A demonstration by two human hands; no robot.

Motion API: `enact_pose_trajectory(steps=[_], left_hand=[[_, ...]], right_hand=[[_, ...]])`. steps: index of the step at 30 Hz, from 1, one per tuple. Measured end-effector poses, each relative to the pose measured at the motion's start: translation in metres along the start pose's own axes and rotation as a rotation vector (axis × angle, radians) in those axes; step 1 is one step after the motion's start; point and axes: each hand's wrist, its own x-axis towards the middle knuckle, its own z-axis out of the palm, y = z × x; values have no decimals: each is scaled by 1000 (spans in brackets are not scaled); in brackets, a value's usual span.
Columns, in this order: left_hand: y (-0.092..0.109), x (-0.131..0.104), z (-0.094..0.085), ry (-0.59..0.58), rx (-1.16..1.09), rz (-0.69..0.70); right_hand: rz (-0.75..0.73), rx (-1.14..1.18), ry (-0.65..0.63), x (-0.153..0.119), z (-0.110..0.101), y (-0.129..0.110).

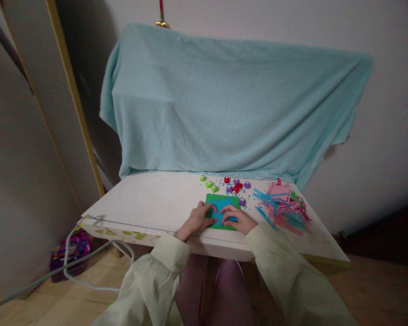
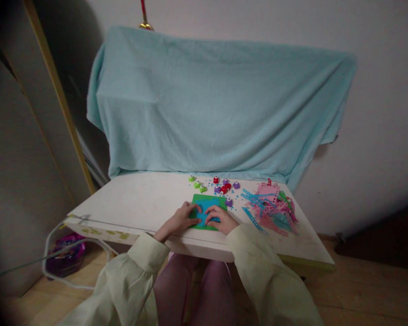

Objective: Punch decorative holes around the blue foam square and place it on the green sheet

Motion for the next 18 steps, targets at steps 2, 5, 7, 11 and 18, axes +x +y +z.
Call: enact_pose_trajectory(steps=[2, 5, 7, 11, 18], left_hand=[[0, 0, 0, 1, -3, 3], [-2, 1, 0, 0, -2, 11], [-4, 2, 1, 1, 0, 17], [-6, 3, 2, 4, -3, 27], [-6, 4, 3, 5, 15, 14]], right_hand=[[-3, -3, -11, -3, -2, 3], [-5, -11, -13, -10, -8, 8], [-5, -16, -20, -14, -12, 10], [-1, 2, -80, -19, -24, 9], [7, 23, -29, -18, -25, 1]])
